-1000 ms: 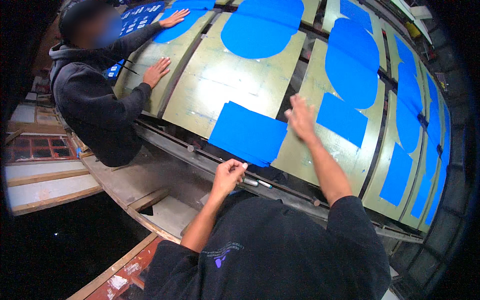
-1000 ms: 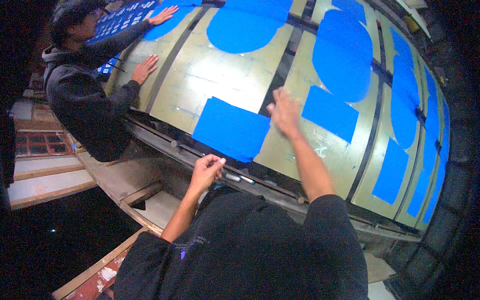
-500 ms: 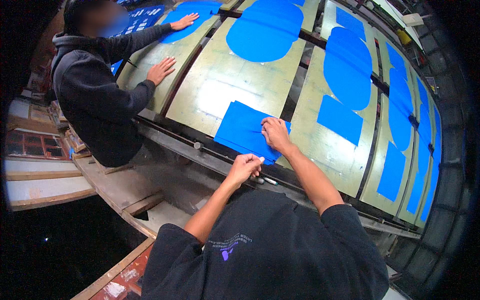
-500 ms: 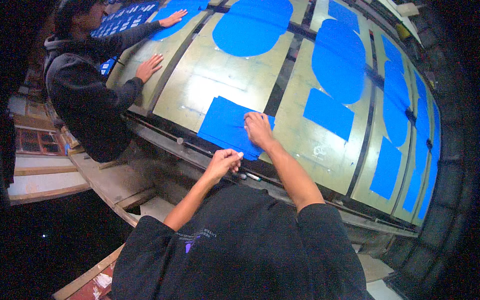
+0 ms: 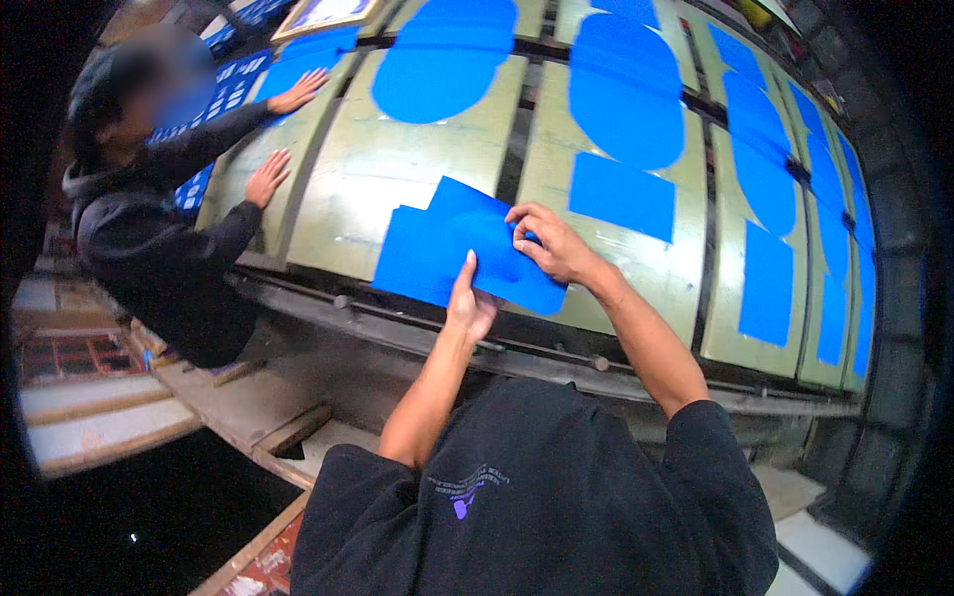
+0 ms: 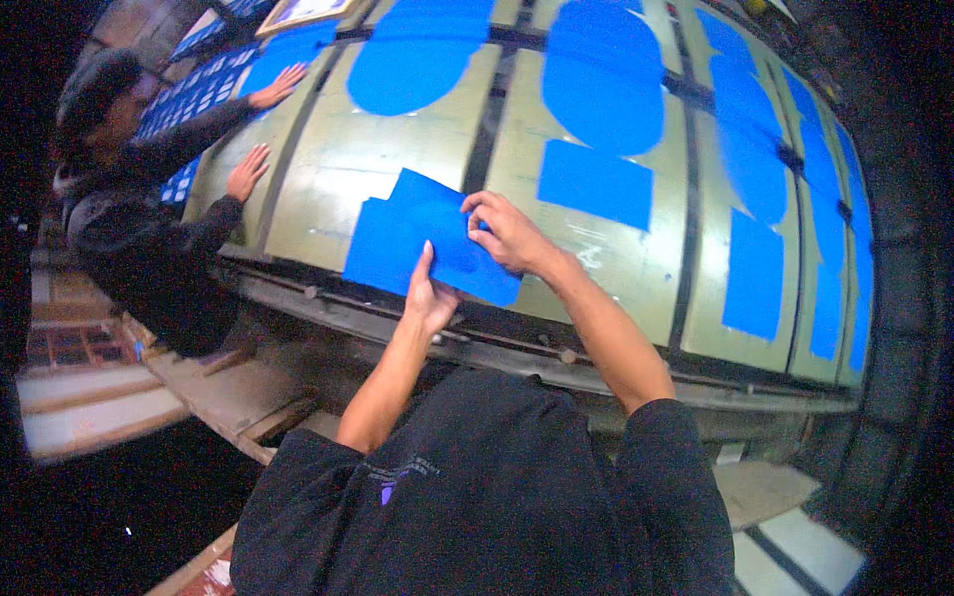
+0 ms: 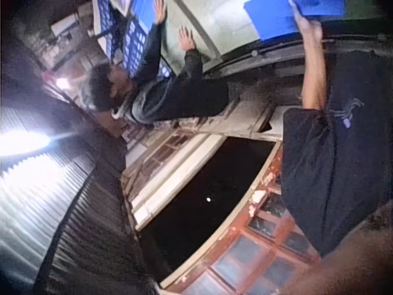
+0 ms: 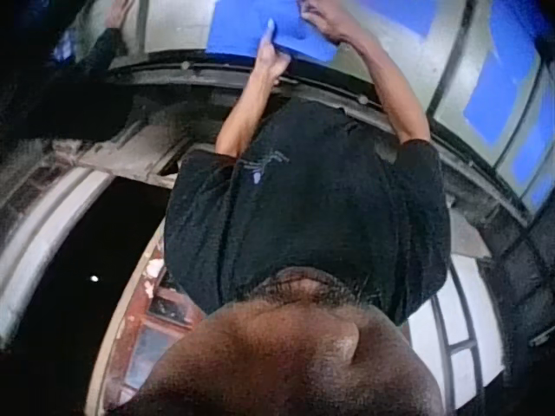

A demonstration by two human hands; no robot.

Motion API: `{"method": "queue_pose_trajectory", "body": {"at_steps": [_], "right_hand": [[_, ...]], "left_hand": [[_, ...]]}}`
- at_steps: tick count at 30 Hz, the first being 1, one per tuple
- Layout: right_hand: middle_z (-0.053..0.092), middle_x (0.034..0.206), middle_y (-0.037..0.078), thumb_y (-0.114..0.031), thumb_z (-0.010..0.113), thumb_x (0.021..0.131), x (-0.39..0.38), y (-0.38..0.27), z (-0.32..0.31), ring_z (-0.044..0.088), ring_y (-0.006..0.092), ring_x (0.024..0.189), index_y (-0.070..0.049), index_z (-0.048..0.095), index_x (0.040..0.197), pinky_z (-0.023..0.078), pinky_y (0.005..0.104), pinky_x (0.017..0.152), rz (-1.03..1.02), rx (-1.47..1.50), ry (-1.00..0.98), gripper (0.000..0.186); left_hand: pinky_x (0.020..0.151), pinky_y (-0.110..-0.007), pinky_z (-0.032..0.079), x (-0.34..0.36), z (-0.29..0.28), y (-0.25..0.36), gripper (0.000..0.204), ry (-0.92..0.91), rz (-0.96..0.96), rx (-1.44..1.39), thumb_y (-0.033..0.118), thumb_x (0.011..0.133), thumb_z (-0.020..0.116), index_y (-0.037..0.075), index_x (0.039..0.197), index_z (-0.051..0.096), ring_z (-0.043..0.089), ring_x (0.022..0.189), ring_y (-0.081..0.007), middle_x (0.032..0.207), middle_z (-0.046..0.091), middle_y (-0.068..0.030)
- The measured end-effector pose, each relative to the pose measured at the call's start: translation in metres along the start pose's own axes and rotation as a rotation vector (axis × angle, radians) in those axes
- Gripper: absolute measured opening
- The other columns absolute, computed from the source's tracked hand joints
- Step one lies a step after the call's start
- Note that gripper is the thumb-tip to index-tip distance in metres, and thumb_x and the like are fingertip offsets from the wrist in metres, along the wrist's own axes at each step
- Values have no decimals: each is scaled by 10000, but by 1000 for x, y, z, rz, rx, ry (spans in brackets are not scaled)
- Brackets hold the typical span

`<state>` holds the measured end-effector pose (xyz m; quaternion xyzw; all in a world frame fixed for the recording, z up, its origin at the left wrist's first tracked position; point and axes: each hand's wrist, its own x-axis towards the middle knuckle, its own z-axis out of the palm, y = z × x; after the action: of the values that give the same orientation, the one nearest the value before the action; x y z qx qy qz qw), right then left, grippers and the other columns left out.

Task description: The person places blue stencils onto a flat work surface and smooths them down. Then the person uses a squeegee to pull ink across a screen-printing frame over the stencils, repeating the stroke several times.

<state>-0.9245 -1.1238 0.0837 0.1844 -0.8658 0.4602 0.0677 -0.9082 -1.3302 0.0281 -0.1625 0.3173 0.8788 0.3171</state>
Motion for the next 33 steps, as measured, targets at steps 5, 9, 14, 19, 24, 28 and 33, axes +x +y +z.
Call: {"method": "queue_pose_trajectory", "body": {"at_steps": [5, 9, 14, 19, 24, 28, 33], "right_hand": [[511, 1401, 215, -315, 800, 801, -83, 39, -74, 512, 359, 1273, -38, 607, 1189, 396, 452, 1077, 227, -355, 683, 514], [524, 1332, 231, -353, 810, 831, -156, 68, -69, 549, 305, 1218, 5, 381, 1416, 497, 441, 989, 838, 311, 944, 809], [623, 1159, 145, -143, 749, 886, -229, 77, -36, 663, 238, 977, -26, 397, 1336, 599, 399, 731, 1009, 837, 965, 583], [627, 1138, 150, -149, 690, 932, -253, 84, -54, 657, 236, 928, -14, 415, 1328, 591, 408, 740, 1017, 775, 1017, 501], [618, 1136, 207, -304, 472, 1046, -277, 95, -71, 670, 256, 924, -1, 446, 1266, 586, 383, 794, 1061, 982, 993, 375], [653, 939, 125, -178, 654, 947, -280, 101, -75, 672, 202, 774, -75, 485, 1069, 603, 361, 685, 1024, 922, 849, 232], [657, 825, 77, -134, 764, 848, -260, 58, -94, 660, 164, 731, -74, 542, 924, 533, 315, 615, 974, 596, 301, 242]], "left_hand": [[1066, -470, 454, 58, 69, -56, 517, -92, -38, -77, 429, 1021, 534, 82, 1398, 468, 555, 1240, -282, 1345, 591, -104], [1059, -476, 463, 81, 91, -128, 503, -64, -112, -128, 428, 1012, 556, 124, 1401, 460, 559, 1235, -284, 1338, 592, -104], [1076, -492, 454, 79, 67, -181, 581, 104, -278, 164, 378, 1013, 570, 85, 1467, 356, 436, 1362, -328, 1492, 417, -161], [1076, -480, 470, 69, 55, -160, 707, 90, -198, 362, 448, 1004, 539, -15, 1481, 296, 461, 1341, -390, 1484, 369, -297], [999, -448, 535, 61, 47, -114, 785, 226, -215, 235, 559, 996, 461, -59, 1457, 314, 528, 1283, -383, 1419, 441, -322], [905, -407, 579, 67, 46, -97, 556, 185, -201, 563, 395, 1018, 518, -77, 1308, 479, 671, 1064, -340, 1212, 613, -262], [743, -303, 541, 66, 79, -97, 203, 44, 28, 978, 111, 912, 675, -21, 1065, 663, 660, 785, -163, 909, 699, -79]]}}
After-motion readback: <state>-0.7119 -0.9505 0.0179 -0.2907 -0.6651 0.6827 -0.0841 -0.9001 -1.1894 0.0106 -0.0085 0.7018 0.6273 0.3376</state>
